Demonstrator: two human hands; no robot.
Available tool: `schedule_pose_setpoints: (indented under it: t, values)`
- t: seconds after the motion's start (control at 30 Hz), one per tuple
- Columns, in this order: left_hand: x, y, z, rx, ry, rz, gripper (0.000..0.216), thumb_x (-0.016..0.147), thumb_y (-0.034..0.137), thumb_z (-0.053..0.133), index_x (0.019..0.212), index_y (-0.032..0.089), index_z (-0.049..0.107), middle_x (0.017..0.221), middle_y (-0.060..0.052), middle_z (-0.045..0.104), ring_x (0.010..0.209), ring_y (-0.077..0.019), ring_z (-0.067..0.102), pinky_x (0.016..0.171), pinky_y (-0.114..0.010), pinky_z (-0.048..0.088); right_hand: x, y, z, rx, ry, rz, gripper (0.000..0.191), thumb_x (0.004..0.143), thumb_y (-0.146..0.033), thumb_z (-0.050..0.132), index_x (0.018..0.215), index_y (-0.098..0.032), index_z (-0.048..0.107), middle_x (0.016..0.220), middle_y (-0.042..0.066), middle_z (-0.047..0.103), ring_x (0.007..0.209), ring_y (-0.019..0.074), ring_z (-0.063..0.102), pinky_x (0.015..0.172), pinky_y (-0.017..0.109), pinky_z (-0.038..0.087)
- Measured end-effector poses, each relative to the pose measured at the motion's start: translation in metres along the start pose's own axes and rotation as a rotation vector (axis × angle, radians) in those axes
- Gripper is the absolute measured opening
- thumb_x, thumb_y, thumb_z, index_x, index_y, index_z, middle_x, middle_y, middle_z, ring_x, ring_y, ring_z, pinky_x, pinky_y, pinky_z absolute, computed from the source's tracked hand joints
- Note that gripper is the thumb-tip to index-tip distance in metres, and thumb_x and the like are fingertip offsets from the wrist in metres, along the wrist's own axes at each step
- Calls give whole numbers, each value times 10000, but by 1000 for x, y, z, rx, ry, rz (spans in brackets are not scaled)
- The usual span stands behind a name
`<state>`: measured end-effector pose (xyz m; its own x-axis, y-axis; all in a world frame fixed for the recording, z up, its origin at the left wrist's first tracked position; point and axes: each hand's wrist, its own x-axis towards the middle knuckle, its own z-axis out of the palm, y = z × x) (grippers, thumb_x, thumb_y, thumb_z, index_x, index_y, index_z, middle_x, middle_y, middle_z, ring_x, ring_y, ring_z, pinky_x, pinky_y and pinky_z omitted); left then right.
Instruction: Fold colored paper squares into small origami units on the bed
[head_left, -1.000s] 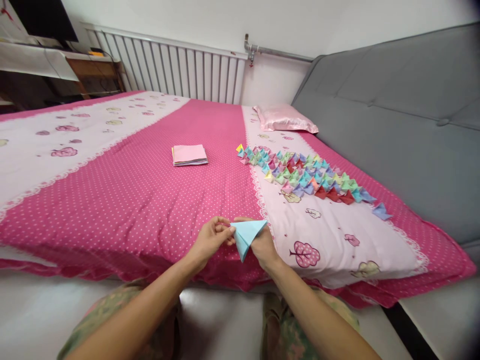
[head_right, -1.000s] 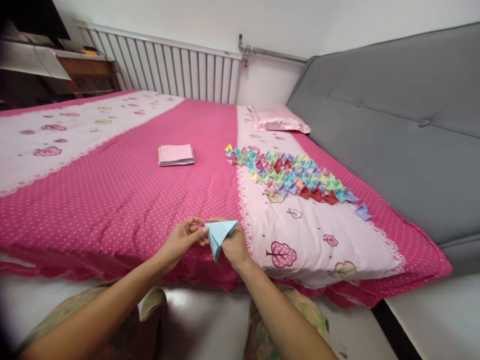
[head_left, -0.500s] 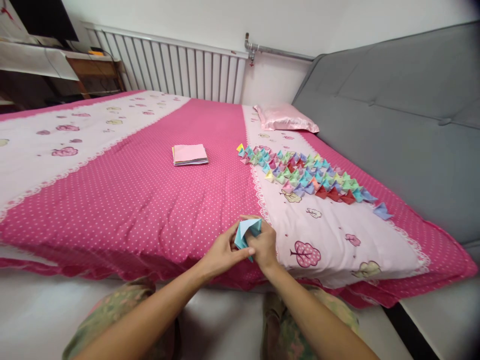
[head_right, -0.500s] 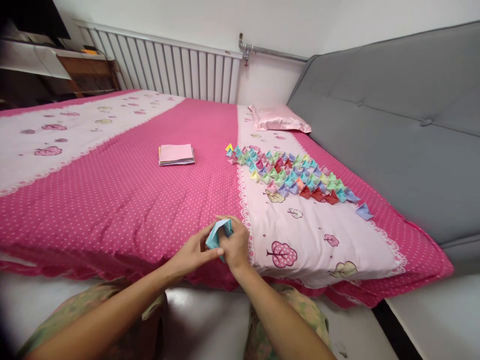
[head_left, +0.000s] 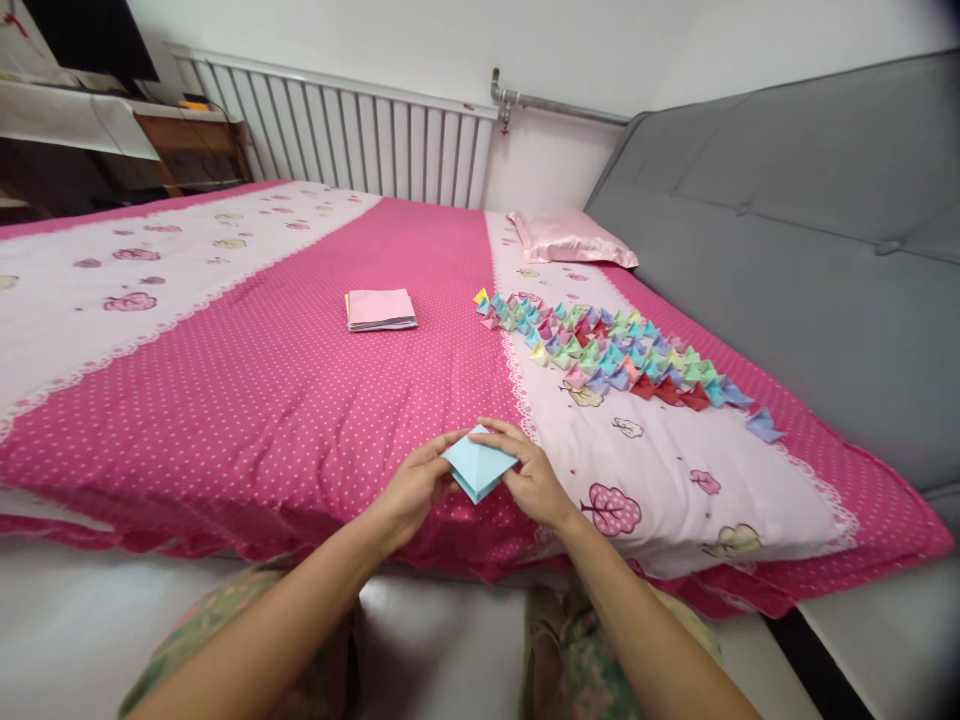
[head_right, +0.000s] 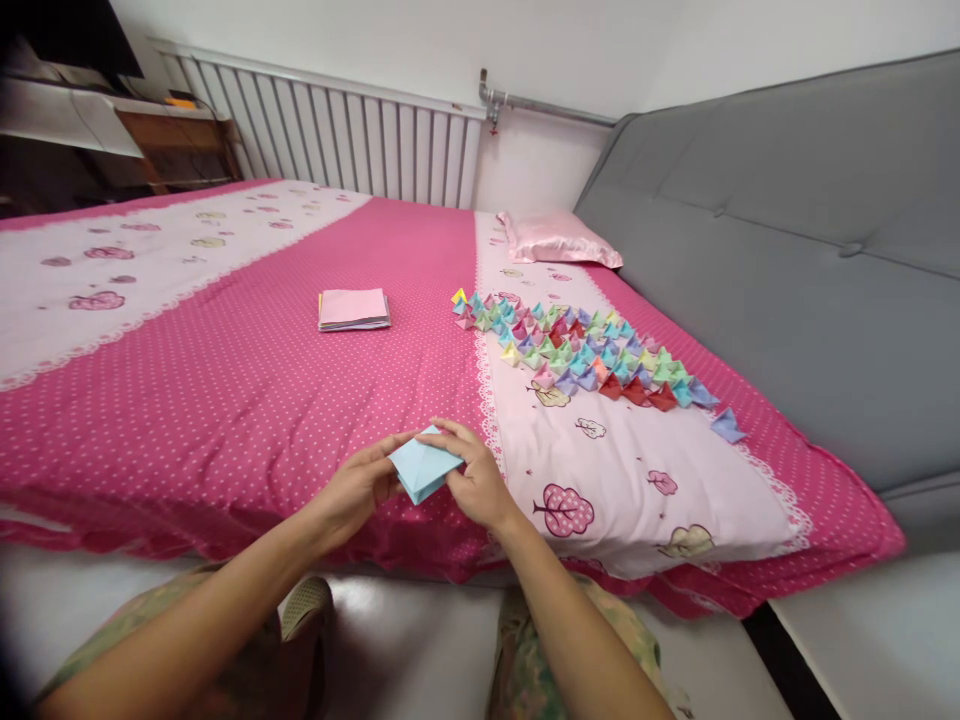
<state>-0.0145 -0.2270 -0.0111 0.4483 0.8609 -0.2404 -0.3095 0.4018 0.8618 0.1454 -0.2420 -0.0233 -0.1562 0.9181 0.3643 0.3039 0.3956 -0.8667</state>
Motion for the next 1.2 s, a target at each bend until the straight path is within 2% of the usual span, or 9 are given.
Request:
schedule_pose_setpoints:
  t: [0.1,0.2,0.33,0.4,0.53,0.67,0.8,1.03,1.2]
  values:
    - [0,7,-6,-107,7,-43,363,660,42,483,989,151,590,919,-50,626,740,-125,568,664,-210,459,-1,-6,-10,10,-140,-7,521,681,-78,436,1141,-300,537,1323,0,389,1207,207,347,1005,380,243]
    - [-1,12,-9,-213,-50,-58,373,656,54,444,985,132,600,939,-59,620,712,-123,563,642,-215,469,-2,-10,-14,32,-212,-9,451,717,-177,476,1151,-285,532,1352,-3,350,1237,241,295,1013,401,211]
    - [-4,11,-7,-177,-93,-33,256,736,158,518,977,130,601,917,-67,621,724,-124,562,670,-221,464,-2,-9,-5,57,-124,21,305,811,-271,447,1082,-271,587,1133,29,560,1068,214,483,919,368,341]
    - [-4,7,-5,-94,-111,4,251,714,181,603,962,135,598,875,-60,626,717,-122,563,686,-226,453,-2,-7,1,35,-58,36,251,801,-283,490,1009,-269,631,999,28,619,963,196,542,861,345,389]
    - [-1,-2,-6,31,-106,44,253,672,203,666,907,129,606,787,-41,624,672,-110,546,670,-224,427,-2,-5,7,45,9,48,220,729,-251,594,939,-265,660,947,27,631,886,183,575,794,321,437]
    - [1,-3,-8,166,-99,64,224,684,280,650,852,134,624,705,-22,617,624,-110,530,627,-227,408,-3,-3,8,96,50,64,209,714,-240,607,911,-259,670,919,25,664,855,189,603,770,327,464]
    - [0,-1,-6,241,-100,49,247,697,342,622,834,137,641,666,-19,621,595,-120,524,609,-240,403,-5,3,8,122,104,148,191,702,-291,616,869,-234,688,855,33,697,798,206,635,735,341,496]
    - [1,-4,-9,222,-119,21,281,761,377,540,813,127,656,666,-42,634,619,-139,537,667,-268,406,-5,10,9,229,92,248,354,674,-329,638,1007,-209,638,975,51,671,847,217,631,719,326,513]
    - [1,-3,-9,201,-111,-4,275,761,373,544,787,125,658,672,-44,638,621,-130,527,675,-256,402,-3,6,7,288,70,284,417,718,-340,595,1112,-212,556,818,24,693,698,175,638,596,277,505]
